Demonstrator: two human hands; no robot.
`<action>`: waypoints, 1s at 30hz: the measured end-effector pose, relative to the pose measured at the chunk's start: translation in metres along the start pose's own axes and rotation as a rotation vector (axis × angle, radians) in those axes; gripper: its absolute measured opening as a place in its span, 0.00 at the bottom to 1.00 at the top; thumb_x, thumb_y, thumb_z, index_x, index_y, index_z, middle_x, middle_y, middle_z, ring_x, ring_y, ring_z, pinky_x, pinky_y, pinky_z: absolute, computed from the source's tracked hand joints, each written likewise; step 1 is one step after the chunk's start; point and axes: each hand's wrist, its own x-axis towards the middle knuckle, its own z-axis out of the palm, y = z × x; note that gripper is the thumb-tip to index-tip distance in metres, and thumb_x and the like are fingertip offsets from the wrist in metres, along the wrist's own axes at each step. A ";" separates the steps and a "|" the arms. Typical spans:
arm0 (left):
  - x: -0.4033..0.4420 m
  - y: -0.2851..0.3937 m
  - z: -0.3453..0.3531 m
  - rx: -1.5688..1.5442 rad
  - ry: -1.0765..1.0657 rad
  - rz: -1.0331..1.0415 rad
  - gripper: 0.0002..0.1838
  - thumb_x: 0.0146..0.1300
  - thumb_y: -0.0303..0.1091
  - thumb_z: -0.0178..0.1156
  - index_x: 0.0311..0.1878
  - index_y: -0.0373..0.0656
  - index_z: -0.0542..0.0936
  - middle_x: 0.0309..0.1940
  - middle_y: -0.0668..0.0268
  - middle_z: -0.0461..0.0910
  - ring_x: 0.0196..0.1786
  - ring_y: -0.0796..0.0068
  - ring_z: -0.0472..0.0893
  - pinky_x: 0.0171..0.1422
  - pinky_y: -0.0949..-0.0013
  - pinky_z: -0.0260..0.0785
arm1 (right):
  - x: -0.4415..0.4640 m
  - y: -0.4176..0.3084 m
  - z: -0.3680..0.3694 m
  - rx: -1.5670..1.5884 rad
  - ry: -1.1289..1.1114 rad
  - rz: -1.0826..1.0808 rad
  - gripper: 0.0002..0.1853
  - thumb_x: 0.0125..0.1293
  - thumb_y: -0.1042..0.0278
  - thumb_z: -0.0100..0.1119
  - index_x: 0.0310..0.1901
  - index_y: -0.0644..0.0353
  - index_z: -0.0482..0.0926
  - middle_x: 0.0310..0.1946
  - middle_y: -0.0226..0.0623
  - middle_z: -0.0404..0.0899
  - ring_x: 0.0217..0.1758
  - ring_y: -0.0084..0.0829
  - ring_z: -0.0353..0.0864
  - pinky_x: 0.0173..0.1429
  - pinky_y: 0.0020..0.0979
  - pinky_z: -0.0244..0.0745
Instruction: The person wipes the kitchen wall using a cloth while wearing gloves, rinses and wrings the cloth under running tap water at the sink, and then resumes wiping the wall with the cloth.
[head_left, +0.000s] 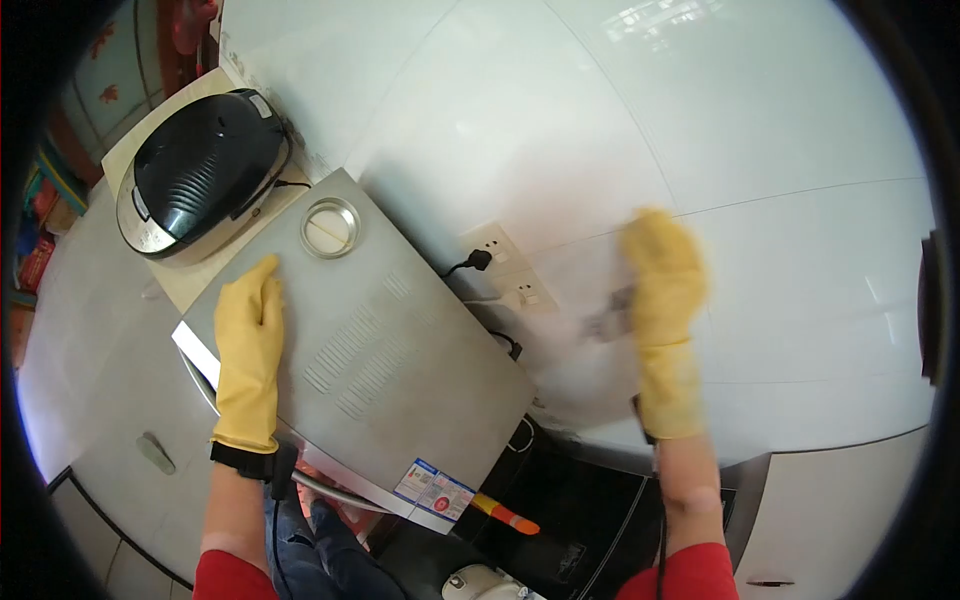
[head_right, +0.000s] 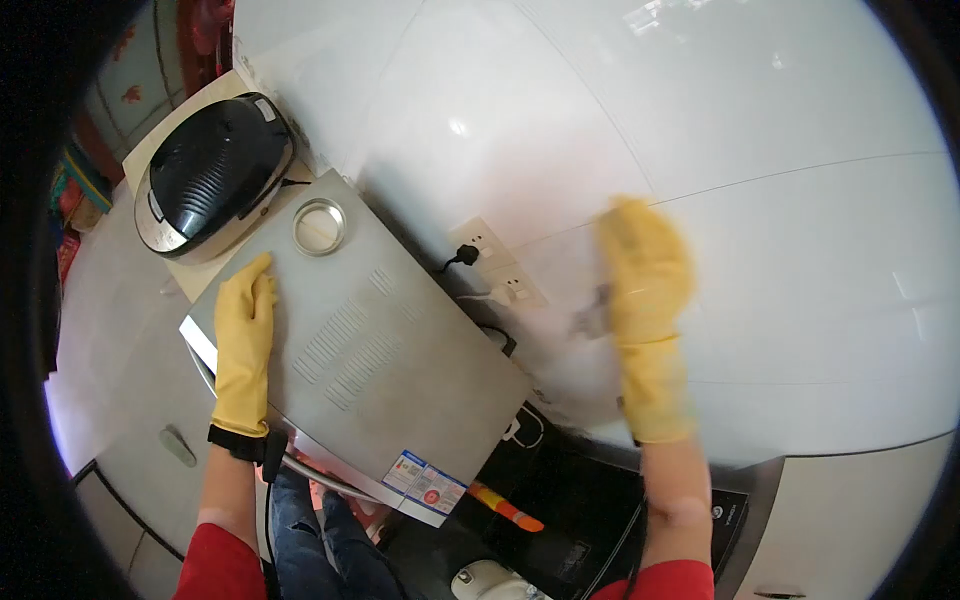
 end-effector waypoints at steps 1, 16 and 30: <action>0.000 0.000 0.000 -0.006 -0.017 -0.036 0.13 0.66 0.27 0.58 0.53 0.43 0.82 0.40 0.55 0.83 0.43 0.55 0.79 0.51 0.58 0.71 | 0.024 0.007 -0.024 0.325 0.180 0.362 0.15 0.64 0.70 0.60 0.52 0.54 0.85 0.58 0.39 0.79 0.63 0.40 0.75 0.67 0.38 0.70; 0.000 0.003 -0.003 0.033 -0.028 0.004 0.13 0.70 0.29 0.55 0.55 0.40 0.81 0.42 0.54 0.82 0.42 0.58 0.79 0.50 0.59 0.71 | -0.001 -0.048 0.048 -0.038 -0.295 -0.372 0.24 0.58 0.67 0.56 0.58 0.60 0.77 0.67 0.41 0.71 0.71 0.38 0.68 0.77 0.47 0.57; 0.004 0.019 0.000 -0.003 -0.118 -0.113 0.15 0.74 0.29 0.52 0.58 0.36 0.79 0.47 0.57 0.79 0.46 0.70 0.79 0.55 0.70 0.71 | 0.021 0.232 -0.284 -0.838 0.614 0.189 0.18 0.63 0.82 0.53 0.55 0.69 0.79 0.48 0.47 0.84 0.54 0.44 0.83 0.60 0.35 0.77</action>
